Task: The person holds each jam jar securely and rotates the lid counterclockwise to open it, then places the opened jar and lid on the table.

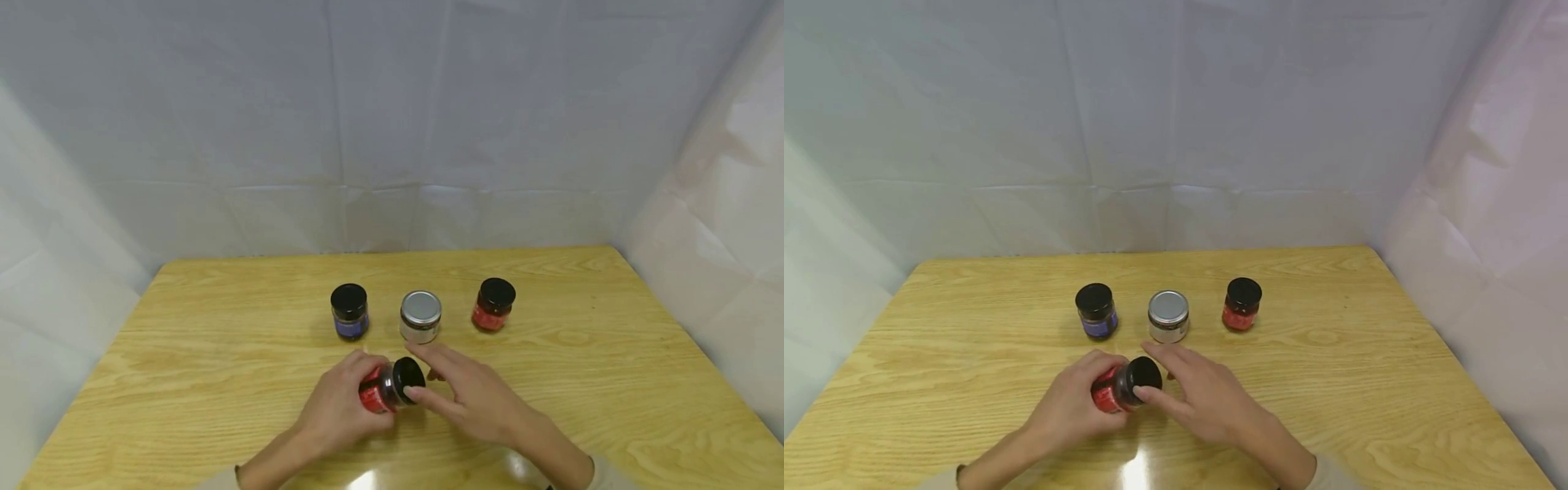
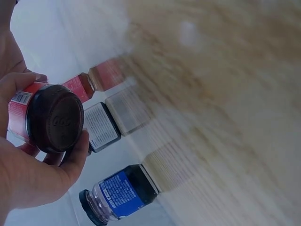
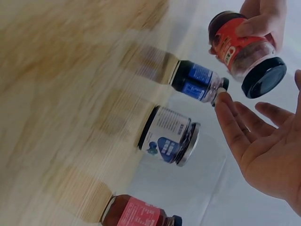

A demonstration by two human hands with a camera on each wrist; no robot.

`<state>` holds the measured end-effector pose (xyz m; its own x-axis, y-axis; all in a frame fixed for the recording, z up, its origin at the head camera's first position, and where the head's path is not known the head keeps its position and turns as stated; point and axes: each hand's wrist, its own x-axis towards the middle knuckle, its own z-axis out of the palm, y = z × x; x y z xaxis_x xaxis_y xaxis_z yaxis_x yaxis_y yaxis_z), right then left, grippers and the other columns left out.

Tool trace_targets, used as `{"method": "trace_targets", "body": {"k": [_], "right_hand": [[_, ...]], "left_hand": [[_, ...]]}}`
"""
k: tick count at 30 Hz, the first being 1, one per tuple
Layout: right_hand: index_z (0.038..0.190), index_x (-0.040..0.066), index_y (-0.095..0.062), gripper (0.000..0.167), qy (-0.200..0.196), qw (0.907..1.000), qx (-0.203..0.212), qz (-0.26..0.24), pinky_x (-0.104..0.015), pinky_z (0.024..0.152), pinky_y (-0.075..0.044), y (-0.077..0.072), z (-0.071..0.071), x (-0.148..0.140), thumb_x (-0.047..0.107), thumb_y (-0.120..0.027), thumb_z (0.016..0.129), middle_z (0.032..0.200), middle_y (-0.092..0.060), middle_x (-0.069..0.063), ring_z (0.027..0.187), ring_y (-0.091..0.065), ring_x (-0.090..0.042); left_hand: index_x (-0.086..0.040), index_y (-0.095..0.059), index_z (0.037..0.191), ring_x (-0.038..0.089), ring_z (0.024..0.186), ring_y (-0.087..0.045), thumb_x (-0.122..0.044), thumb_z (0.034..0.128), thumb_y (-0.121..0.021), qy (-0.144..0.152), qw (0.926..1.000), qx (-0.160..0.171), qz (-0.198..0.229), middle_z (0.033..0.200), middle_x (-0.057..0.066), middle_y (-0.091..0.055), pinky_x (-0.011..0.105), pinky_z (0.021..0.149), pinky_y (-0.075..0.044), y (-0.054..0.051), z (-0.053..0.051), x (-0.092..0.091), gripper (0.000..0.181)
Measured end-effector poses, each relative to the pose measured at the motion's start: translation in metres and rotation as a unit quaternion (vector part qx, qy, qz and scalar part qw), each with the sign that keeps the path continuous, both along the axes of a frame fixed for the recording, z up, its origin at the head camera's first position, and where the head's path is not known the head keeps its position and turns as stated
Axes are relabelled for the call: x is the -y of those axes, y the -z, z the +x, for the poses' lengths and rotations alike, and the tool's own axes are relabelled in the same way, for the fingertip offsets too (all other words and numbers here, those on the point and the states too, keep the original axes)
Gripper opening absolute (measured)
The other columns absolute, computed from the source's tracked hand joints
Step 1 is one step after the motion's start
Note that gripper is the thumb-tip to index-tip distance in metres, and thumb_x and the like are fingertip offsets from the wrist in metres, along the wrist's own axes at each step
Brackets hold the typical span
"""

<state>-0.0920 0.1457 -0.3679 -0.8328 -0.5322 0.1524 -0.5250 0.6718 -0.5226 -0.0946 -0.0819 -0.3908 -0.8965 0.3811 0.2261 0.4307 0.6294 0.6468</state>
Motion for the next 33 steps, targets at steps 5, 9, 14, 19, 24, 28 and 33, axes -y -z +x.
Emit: {"method": "trace_targets", "body": {"k": [5, 9, 14, 19, 24, 28, 33], "right_hand": [[0.142, 0.03, -0.044, 0.062, 0.013, 0.9997, 0.007, -0.02, -0.025, 0.069, -0.047, -0.001, 0.004, 0.006, 0.06, -0.053, 0.089, 0.121, -0.053, 0.016, 0.086, -0.054, -0.005], [0.138, 0.027, -0.05, 0.061, 0.015, 0.9987, 0.017, -0.046, -0.023, 0.068, -0.049, -0.001, 0.005, 0.01, 0.058, -0.059, 0.086, 0.121, -0.053, 0.014, 0.084, -0.054, -0.004], [0.134, 0.026, -0.054, 0.058, 0.005, 0.9968, 0.039, -0.07, -0.025, 0.071, -0.052, -0.001, 0.005, 0.01, 0.054, -0.063, 0.085, 0.123, -0.053, 0.011, 0.086, -0.055, -0.005], [0.134, 0.023, -0.054, 0.057, -0.018, 0.993, 0.073, -0.091, -0.026, 0.07, -0.053, -0.003, 0.002, 0.006, 0.049, -0.067, 0.085, 0.123, -0.053, 0.007, 0.086, -0.056, -0.007], [0.133, 0.025, -0.054, 0.056, -0.046, 0.9916, 0.076, -0.095, -0.028, 0.071, -0.053, -0.005, -0.001, 0.002, 0.047, -0.069, 0.084, 0.125, -0.052, 0.009, 0.088, -0.057, -0.007], [0.132, 0.028, -0.054, 0.053, -0.072, 0.9916, 0.054, -0.093, -0.03, 0.082, -0.051, -0.004, -0.003, 0.0, 0.04, -0.072, 0.084, 0.129, -0.05, 0.011, 0.1, -0.056, -0.006], [0.132, 0.03, -0.053, 0.052, -0.092, 0.991, 0.04, -0.088, -0.031, 0.092, -0.046, -0.003, -0.005, -0.002, 0.038, -0.072, 0.084, 0.131, -0.047, 0.015, 0.111, -0.052, -0.006]], "left_hand": [[-0.02, -0.064, 0.107, 0.006, 0.079, -0.054, -0.025, 0.0599, -0.082, 0.002, 1.0, -0.001, -0.009, 0.094, -0.011, -0.054, 0.023, 0.068, -0.049, 0.001, 0.001, -0.001, 0.05], [-0.019, -0.064, 0.108, 0.007, 0.083, -0.056, -0.026, 0.06, -0.082, 0.004, 0.9998, -0.005, -0.017, 0.097, -0.01, -0.058, 0.025, 0.071, -0.049, 0.001, 0.001, -0.002, 0.052], [-0.021, -0.064, 0.105, 0.005, 0.082, -0.056, -0.025, 0.0596, -0.082, 0.014, 0.9997, -0.014, -0.015, 0.093, -0.012, -0.061, 0.026, 0.071, -0.048, 0.002, 0.0, -0.002, 0.049], [-0.024, -0.063, 0.101, 0.004, 0.079, -0.055, -0.025, 0.0596, -0.081, 0.026, 0.9995, -0.011, -0.012, 0.089, -0.015, -0.06, 0.024, 0.069, -0.048, 0.001, -0.001, -0.002, 0.045], [-0.025, -0.063, 0.099, 0.003, 0.077, -0.054, -0.025, 0.0602, -0.081, 0.033, 0.9993, -0.011, -0.014, 0.088, -0.015, -0.06, 0.023, 0.067, -0.048, 0.001, 0.0, -0.002, 0.042], [-0.025, -0.063, 0.099, 0.003, 0.078, -0.055, -0.026, 0.0608, -0.081, 0.037, 0.9992, -0.008, -0.014, 0.089, -0.015, -0.06, 0.023, 0.067, -0.048, 0.001, -0.001, -0.002, 0.042], [-0.025, -0.063, 0.098, 0.003, 0.078, -0.055, -0.026, 0.0614, -0.081, 0.038, 0.9991, -0.007, -0.018, 0.088, -0.015, -0.06, 0.023, 0.067, -0.048, 0.0, -0.001, -0.002, 0.04]]}}
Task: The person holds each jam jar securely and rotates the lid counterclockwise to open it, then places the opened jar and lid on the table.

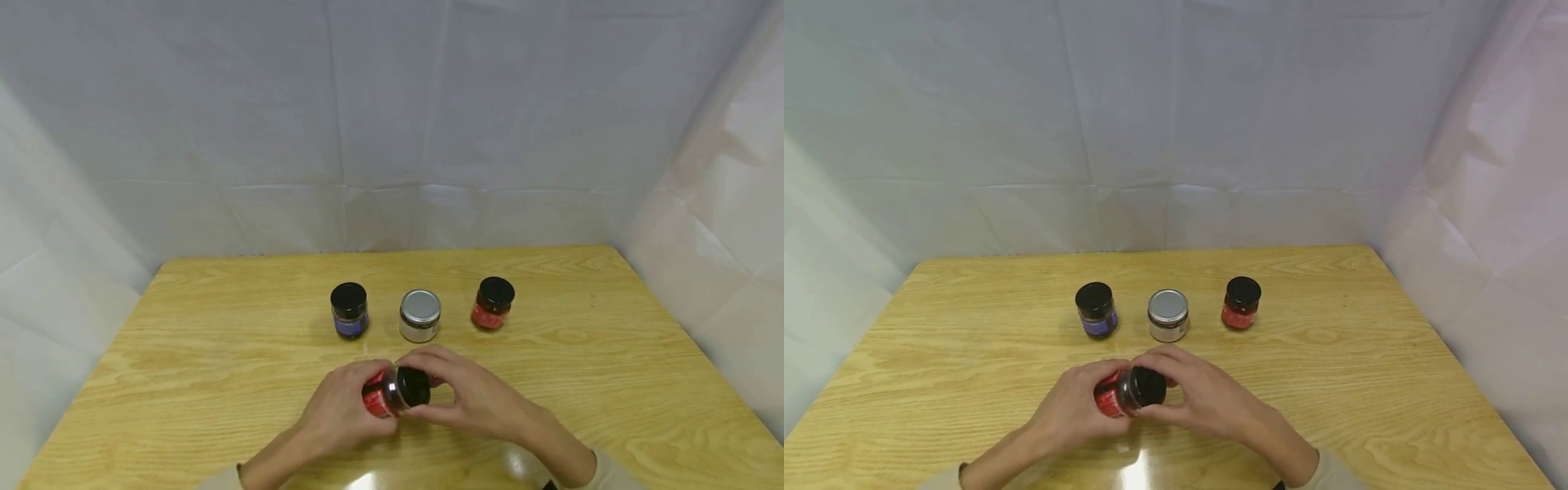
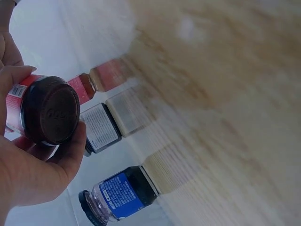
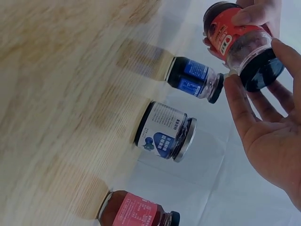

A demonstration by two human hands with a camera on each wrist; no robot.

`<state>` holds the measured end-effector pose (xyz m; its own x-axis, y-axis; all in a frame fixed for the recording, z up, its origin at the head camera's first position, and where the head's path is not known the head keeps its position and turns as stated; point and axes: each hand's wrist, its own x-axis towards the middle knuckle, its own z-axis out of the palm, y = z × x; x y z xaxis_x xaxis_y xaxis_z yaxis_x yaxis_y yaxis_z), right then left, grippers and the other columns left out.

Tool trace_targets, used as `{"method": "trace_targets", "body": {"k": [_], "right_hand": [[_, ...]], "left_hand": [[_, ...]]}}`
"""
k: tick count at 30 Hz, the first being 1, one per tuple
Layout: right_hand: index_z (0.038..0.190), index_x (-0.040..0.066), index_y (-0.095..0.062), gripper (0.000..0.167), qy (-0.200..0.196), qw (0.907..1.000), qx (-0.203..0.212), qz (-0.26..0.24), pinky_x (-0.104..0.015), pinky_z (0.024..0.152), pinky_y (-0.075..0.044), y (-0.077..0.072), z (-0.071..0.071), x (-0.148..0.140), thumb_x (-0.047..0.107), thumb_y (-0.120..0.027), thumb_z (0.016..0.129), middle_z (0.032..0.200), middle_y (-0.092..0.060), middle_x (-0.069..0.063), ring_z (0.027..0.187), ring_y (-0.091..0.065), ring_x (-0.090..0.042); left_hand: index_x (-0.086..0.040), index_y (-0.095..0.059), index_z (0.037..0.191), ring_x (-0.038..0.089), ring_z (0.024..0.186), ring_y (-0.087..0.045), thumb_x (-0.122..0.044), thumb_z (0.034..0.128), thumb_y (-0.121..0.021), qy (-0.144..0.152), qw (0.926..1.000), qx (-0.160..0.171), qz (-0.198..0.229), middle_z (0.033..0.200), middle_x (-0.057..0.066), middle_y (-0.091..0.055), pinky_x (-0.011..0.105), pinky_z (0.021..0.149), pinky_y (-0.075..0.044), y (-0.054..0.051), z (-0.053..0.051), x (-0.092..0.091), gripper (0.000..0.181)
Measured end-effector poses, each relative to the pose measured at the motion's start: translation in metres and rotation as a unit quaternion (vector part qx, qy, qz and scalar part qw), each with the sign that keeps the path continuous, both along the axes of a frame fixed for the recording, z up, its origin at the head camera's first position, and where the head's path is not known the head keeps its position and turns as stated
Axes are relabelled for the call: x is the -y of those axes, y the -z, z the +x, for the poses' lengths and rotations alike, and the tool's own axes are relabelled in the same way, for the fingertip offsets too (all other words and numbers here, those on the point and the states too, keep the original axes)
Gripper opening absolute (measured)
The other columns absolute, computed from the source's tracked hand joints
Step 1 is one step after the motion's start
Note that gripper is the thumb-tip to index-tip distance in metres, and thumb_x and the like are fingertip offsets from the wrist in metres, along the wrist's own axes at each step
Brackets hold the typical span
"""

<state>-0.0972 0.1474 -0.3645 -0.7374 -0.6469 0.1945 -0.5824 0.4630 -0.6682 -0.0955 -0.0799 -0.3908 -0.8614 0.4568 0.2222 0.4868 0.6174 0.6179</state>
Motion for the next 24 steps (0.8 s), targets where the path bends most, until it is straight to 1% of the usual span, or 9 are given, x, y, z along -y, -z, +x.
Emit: {"method": "trace_targets", "body": {"k": [2, 3, 6, 8, 11, 14, 18, 21, 24], "right_hand": [[0.135, 0.03, -0.05, 0.054, 0.003, 1.0, 0.003, 0.006, -0.03, 0.09, -0.047, -0.0003, 0.0002, 0.0, 0.041, -0.07, 0.085, 0.133, -0.046, 0.014, 0.111, -0.052, -0.006], [0.137, 0.031, -0.048, 0.057, 0.011, 0.9998, 0.004, 0.014, -0.031, 0.089, -0.048, -0.0007, 0.0007, 0.0, 0.044, -0.069, 0.086, 0.134, -0.046, 0.013, 0.109, -0.052, -0.006], [0.142, 0.032, -0.043, 0.064, 0.047, 0.9981, 0.014, 0.037, -0.033, 0.084, -0.05, -0.0026, 0.0031, 0.0003, 0.054, -0.063, 0.085, 0.132, -0.046, 0.011, 0.103, -0.055, -0.008], [0.143, 0.031, -0.041, 0.067, 0.074, 0.9957, 0.022, 0.051, -0.032, 0.079, -0.05, -0.0042, 0.0048, 0.0009, 0.06, -0.059, 0.085, 0.129, -0.048, 0.012, 0.096, -0.056, -0.008], [0.141, 0.029, -0.045, 0.065, 0.096, 0.9934, 0.033, 0.053, -0.028, 0.072, -0.05, -0.0059, 0.0065, 0.0024, 0.062, -0.057, 0.086, 0.123, -0.051, 0.014, 0.089, -0.057, -0.009], [0.135, 0.026, -0.051, 0.06, 0.099, 0.9935, 0.031, 0.046, -0.024, 0.067, -0.049, -0.0062, 0.0074, 0.0039, 0.059, -0.058, 0.086, 0.116, -0.054, 0.015, 0.084, -0.056, -0.007], [0.129, 0.023, -0.057, 0.054, 0.092, 0.9948, 0.025, 0.036, -0.025, 0.068, -0.05, -0.0063, 0.0079, 0.0045, 0.056, -0.061, 0.086, 0.111, -0.056, 0.014, 0.083, -0.055, -0.005], [0.129, 0.024, -0.058, 0.053, 0.086, 0.9954, 0.025, 0.036, -0.027, 0.07, -0.051, -0.0066, 0.0073, 0.0037, 0.055, -0.061, 0.087, 0.115, -0.056, 0.013, 0.085, -0.055, -0.004], [0.13, 0.024, -0.058, 0.052, 0.074, 0.9962, 0.028, 0.036, -0.029, 0.077, -0.051, -0.0059, 0.006, 0.002, 0.054, -0.062, 0.087, 0.121, -0.055, 0.011, 0.091, -0.056, -0.005]], "left_hand": [[-0.025, -0.063, 0.098, 0.003, 0.078, -0.055, -0.027, 0.0617, -0.081, -0.001, 1.0, 0.0, -0.002, 0.089, -0.015, -0.06, 0.023, 0.067, -0.048, -0.0002, -0.0001, 0.0001, 0.04], [-0.025, -0.063, 0.098, 0.003, 0.078, -0.055, -0.027, 0.0618, -0.081, -0.001, 1.0, -0.001, -0.004, 0.089, -0.015, -0.06, 0.023, 0.067, -0.048, -0.0004, -0.0002, 0.0001, 0.041], [-0.025, -0.063, 0.1, 0.003, 0.078, -0.055, -0.028, 0.0619, -0.081, -0.003, 1.0, -0.002, -0.009, 0.089, -0.015, -0.06, 0.023, 0.068, -0.048, -0.0012, -0.0006, 0.0001, 0.042], [-0.024, -0.063, 0.102, 0.004, 0.078, -0.055, -0.028, 0.0618, -0.081, -0.004, 0.9999, -0.006, -0.014, 0.09, -0.014, -0.06, 0.023, 0.067, -0.048, -0.0019, -0.0007, 0.0, 0.044], [-0.024, -0.063, 0.102, 0.004, 0.078, -0.055, -0.029, 0.0617, -0.081, -0.004, 0.9997, -0.014, -0.022, 0.09, -0.013, -0.061, 0.023, 0.067, -0.047, -0.003, -0.0007, -0.0006, 0.044], [-0.023, -0.064, 0.102, 0.005, 0.078, -0.055, -0.029, 0.0621, -0.081, 0.001, 0.9995, -0.016, -0.026, 0.09, -0.012, -0.062, 0.023, 0.066, -0.048, -0.0039, -0.0006, -0.0012, 0.044], [-0.02, -0.064, 0.105, 0.005, 0.078, -0.055, -0.03, 0.0634, -0.081, 0.008, 0.9995, -0.009, -0.03, 0.091, -0.01, -0.063, 0.023, 0.066, -0.048, -0.0045, -0.0007, -0.0016, 0.046], [-0.019, -0.065, 0.106, 0.006, 0.079, -0.056, -0.03, 0.0638, -0.081, 0.009, 0.9994, -0.009, -0.033, 0.092, -0.009, -0.063, 0.023, 0.066, -0.048, -0.0043, -0.0008, -0.0017, 0.046], [-0.018, -0.065, 0.108, 0.007, 0.08, -0.057, -0.031, 0.0637, -0.081, 0.008, 0.9993, -0.011, -0.036, 0.094, -0.007, -0.064, 0.023, 0.066, -0.049, -0.0038, -0.0008, -0.0018, 0.049]]}}
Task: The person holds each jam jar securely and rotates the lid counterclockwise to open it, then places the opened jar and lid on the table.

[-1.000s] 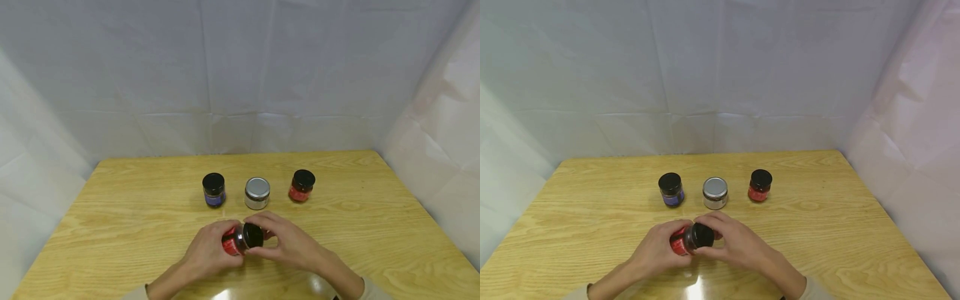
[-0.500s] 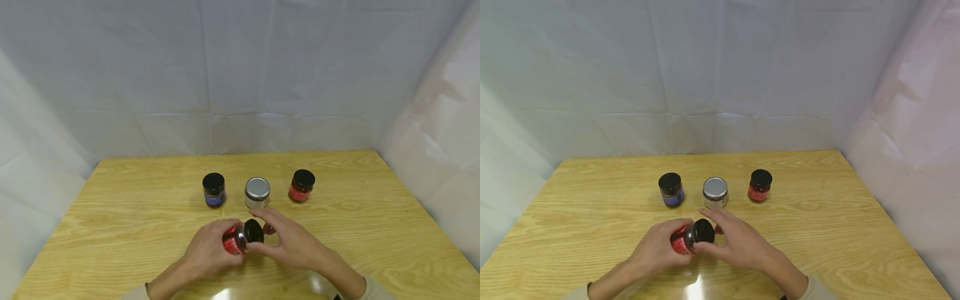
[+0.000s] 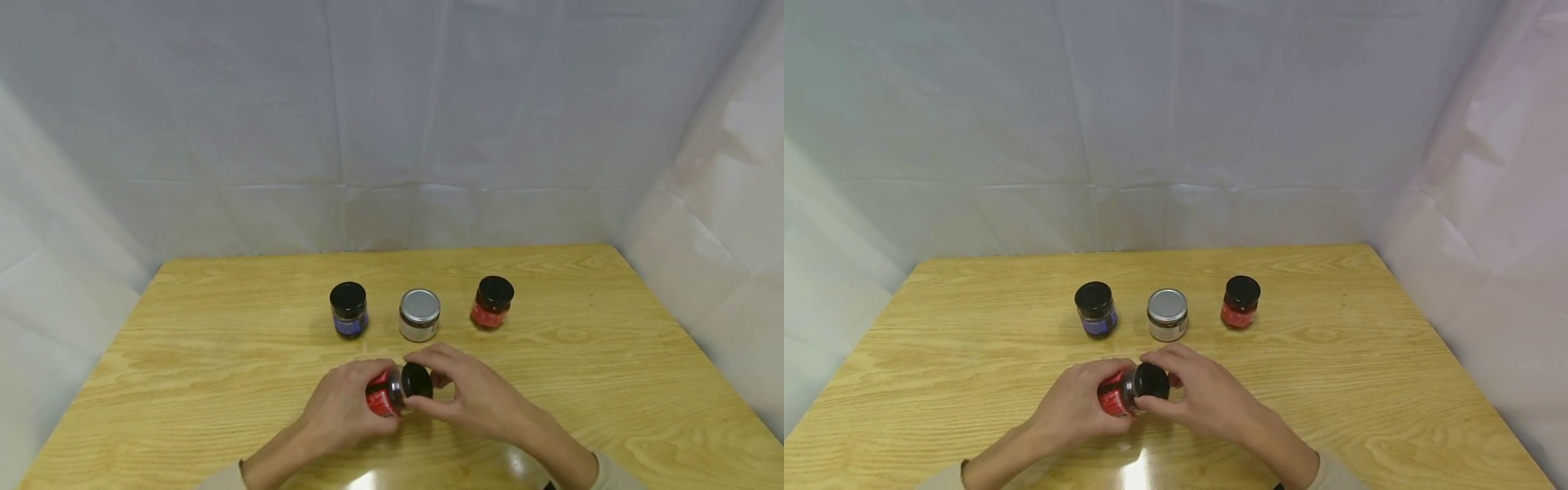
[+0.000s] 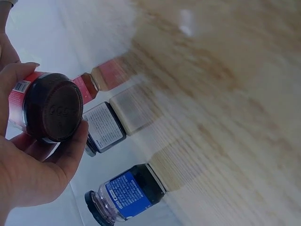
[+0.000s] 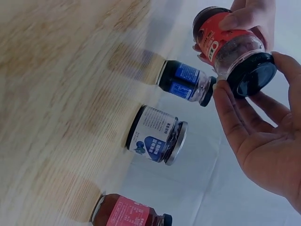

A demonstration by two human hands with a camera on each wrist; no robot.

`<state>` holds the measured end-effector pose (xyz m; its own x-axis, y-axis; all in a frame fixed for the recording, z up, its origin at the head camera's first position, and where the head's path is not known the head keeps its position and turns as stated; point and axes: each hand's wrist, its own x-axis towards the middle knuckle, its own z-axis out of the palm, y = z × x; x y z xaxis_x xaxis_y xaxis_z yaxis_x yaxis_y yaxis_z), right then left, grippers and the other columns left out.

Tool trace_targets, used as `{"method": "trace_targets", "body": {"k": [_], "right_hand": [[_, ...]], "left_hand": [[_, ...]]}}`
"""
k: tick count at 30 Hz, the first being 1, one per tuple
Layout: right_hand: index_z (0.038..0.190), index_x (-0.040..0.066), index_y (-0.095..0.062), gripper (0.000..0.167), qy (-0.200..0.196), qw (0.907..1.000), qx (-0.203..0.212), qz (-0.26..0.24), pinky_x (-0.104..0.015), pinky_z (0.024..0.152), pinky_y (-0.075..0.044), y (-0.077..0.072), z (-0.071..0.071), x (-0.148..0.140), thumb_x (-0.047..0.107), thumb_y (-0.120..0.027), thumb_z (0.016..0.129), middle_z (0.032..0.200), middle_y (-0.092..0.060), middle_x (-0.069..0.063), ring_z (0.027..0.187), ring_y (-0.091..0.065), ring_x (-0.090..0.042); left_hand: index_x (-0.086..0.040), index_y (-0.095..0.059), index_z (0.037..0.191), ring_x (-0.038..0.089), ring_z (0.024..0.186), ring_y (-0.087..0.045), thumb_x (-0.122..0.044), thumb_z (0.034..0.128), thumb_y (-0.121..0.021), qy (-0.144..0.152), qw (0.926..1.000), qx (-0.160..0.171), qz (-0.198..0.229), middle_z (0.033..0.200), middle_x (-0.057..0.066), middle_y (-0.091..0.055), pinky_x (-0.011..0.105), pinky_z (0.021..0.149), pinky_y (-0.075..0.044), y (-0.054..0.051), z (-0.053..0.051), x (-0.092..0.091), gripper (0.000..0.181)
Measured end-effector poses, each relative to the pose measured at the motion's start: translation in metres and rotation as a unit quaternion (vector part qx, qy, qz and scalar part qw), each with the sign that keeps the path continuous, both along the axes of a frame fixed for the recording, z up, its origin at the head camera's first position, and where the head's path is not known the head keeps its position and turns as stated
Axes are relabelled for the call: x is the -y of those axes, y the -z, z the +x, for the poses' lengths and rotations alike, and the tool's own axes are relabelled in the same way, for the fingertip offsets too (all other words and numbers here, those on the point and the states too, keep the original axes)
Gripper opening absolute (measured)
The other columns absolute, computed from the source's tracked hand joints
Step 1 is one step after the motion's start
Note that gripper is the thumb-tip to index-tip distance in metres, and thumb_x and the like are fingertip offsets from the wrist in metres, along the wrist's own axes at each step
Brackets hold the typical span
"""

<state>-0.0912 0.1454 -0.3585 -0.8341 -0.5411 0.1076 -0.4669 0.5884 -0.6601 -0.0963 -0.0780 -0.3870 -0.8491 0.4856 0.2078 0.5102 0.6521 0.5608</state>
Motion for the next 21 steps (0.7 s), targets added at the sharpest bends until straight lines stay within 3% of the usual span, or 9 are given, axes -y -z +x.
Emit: {"method": "trace_targets", "body": {"k": [4, 10, 16, 21], "right_hand": [[0.131, 0.021, -0.058, 0.052, -0.02, 0.9998, -0.001, -0.002, -0.03, 0.085, -0.05, 0.0012, -0.0018, -0.0017, 0.05, -0.063, 0.088, 0.128, -0.052, 0.01, 0.102, -0.056, -0.007], [0.134, 0.02, -0.055, 0.056, -0.031, 0.9995, -0.002, 0.004, -0.03, 0.087, -0.049, 0.001, -0.0025, -0.0029, 0.049, -0.064, 0.088, 0.13, -0.051, 0.01, 0.107, -0.054, -0.007], [0.143, 0.025, -0.043, 0.07, 0.022, 0.9987, 0.038, 0.028, -0.03, 0.075, -0.05, -0.0017, 0.0004, -0.0021, 0.062, -0.056, 0.086, 0.126, -0.051, 0.009, 0.092, -0.057, -0.006], [0.138, 0.019, -0.049, 0.07, 0.047, 0.9973, 0.054, 0.019, -0.024, 0.07, -0.049, -0.0012, 0.0024, 0.0017, 0.063, -0.056, 0.085, 0.119, -0.055, 0.008, 0.083, -0.057, -0.003]], "left_hand": [[-0.016, -0.065, 0.108, 0.006, 0.079, -0.058, -0.031, 0.064, -0.081, 0.001, 1.0, -0.001, 0.001, 0.094, -0.006, -0.065, 0.023, 0.066, -0.049, 0.0007, -0.0003, -0.0003, 0.048], [-0.018, -0.065, 0.104, 0.004, 0.077, -0.057, -0.031, 0.065, -0.08, 0.004, 1.0, 0.003, 0.002, 0.091, -0.008, -0.064, 0.022, 0.065, -0.049, 0.0012, -0.0005, -0.0004, 0.044], [-0.023, -0.063, 0.099, 0.003, 0.075, -0.056, -0.03, 0.064, -0.081, -0.001, 1.0, 0.0, 0.001, 0.088, -0.012, -0.062, 0.021, 0.062, -0.047, 0.0025, -0.0014, 0.0002, 0.04], [-0.026, -0.062, 0.096, 0.003, 0.074, -0.055, -0.032, 0.0633, -0.081, -0.007, 0.9999, -0.01, -0.008, 0.085, -0.014, -0.061, 0.022, 0.062, -0.047, 0.0033, -0.0021, -0.0001, 0.038]]}}
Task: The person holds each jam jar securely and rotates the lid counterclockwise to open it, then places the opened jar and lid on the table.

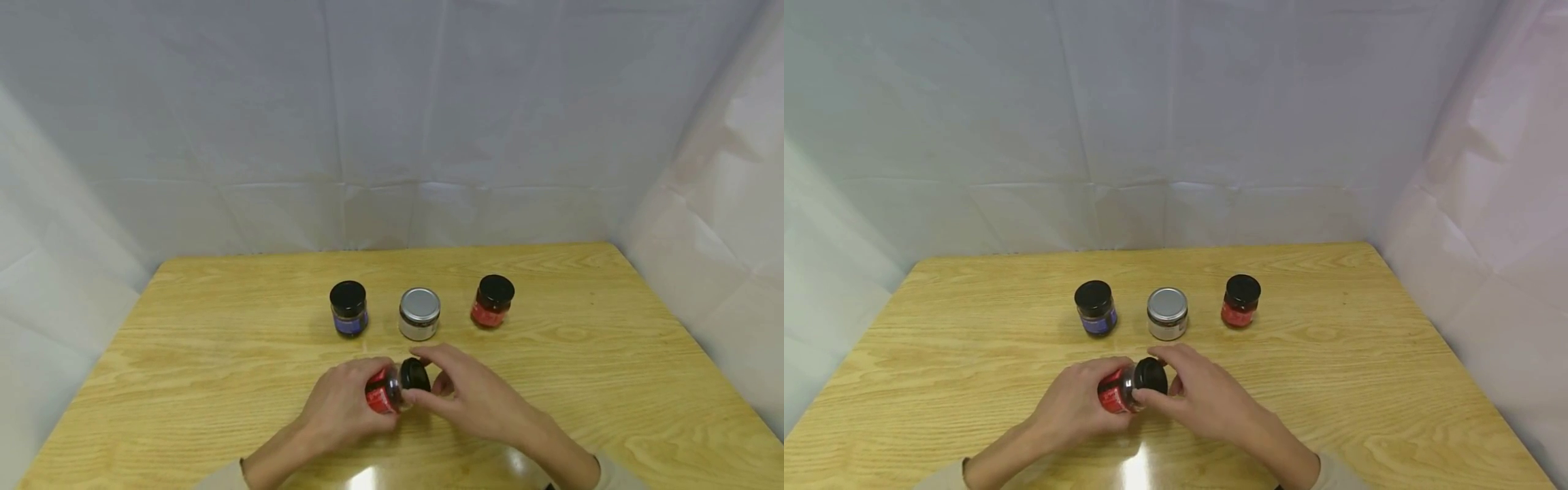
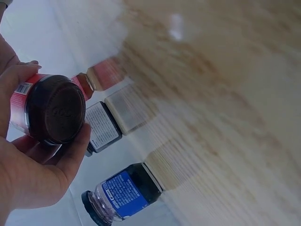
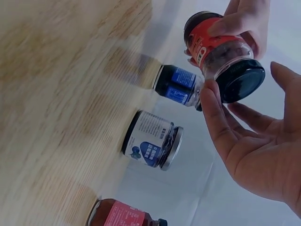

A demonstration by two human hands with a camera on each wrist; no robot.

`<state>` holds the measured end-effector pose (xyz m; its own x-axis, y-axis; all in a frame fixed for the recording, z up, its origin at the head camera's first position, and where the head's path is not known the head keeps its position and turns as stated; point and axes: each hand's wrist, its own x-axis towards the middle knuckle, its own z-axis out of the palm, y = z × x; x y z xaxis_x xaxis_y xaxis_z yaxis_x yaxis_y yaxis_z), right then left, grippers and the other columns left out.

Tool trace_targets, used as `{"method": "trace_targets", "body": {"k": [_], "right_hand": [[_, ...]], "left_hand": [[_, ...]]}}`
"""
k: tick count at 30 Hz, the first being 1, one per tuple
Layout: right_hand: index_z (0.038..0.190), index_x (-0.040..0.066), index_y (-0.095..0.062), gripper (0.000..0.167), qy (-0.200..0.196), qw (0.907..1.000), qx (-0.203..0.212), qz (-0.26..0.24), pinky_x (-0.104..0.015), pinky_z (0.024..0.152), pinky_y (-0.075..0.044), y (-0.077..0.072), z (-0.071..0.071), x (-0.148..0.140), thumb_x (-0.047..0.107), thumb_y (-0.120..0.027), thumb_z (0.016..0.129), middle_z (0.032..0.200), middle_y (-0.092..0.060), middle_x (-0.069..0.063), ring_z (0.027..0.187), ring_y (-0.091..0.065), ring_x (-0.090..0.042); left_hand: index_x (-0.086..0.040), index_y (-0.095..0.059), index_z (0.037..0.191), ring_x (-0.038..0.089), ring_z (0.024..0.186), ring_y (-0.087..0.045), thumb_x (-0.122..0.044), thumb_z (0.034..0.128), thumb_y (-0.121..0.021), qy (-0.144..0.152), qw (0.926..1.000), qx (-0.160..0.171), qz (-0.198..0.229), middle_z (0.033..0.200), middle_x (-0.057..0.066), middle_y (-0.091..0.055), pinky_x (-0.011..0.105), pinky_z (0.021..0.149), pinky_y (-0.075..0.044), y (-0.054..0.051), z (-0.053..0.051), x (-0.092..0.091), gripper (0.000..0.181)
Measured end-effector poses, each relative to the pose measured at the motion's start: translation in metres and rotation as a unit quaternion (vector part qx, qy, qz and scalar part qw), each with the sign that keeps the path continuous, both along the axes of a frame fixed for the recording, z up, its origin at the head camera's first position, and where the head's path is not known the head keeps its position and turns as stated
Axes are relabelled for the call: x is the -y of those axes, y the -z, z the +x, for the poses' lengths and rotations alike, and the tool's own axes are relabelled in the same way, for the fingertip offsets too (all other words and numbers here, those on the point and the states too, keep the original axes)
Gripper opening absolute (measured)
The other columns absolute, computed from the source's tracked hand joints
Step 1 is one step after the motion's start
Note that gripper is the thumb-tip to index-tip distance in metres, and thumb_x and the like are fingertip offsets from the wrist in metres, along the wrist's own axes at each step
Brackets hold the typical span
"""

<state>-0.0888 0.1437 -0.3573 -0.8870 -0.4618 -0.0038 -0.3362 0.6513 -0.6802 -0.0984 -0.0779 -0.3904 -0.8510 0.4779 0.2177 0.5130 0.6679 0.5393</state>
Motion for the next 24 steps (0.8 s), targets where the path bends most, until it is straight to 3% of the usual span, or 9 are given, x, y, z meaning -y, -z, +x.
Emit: {"method": "trace_targets", "body": {"k": [8, 19, 24], "right_hand": [[0.13, 0.014, -0.056, 0.061, -0.011, 0.9996, -0.019, -0.019, -0.025, 0.069, -0.05, 0.0021, 0.0006, 0.0013, 0.054, -0.064, 0.085, 0.109, -0.057, 0.008, 0.081, -0.057, -0.005], [0.131, 0.026, -0.055, 0.051, -0.064, 0.9969, -0.021, -0.04, -0.031, 0.08, -0.051, 0.0051, -0.0051, -0.0053, 0.045, -0.068, 0.086, 0.119, -0.054, 0.011, 0.092, -0.056, -0.008], [0.138, 0.023, -0.049, 0.061, -0.042, 0.9988, -0.009, -0.026, -0.032, 0.079, -0.051, 0.0052, -0.0042, -0.0047, 0.053, -0.063, 0.086, 0.124, -0.053, 0.009, 0.093, -0.057, -0.007]], "left_hand": [[-0.022, -0.063, 0.099, 0.004, 0.074, -0.055, -0.031, 0.0644, -0.081, 0.006, 0.9999, 0.012, -0.003, 0.087, -0.011, -0.062, 0.021, 0.061, -0.047, -0.0009, 0.0002, -0.0003, 0.04], [-0.02, -0.065, 0.103, 0.006, 0.077, -0.057, -0.033, 0.0641, -0.081, 0.003, 1.0, 0.005, -0.007, 0.091, -0.008, -0.065, 0.022, 0.063, -0.048, -0.0004, 0.0012, 0.0008, 0.044], [-0.022, -0.064, 0.099, 0.004, 0.075, -0.056, -0.031, 0.0634, -0.081, 0.002, 1.0, 0.003, -0.003, 0.088, -0.011, -0.063, 0.021, 0.062, -0.047, 0.0002, 0.0013, 0.0011, 0.041]]}}
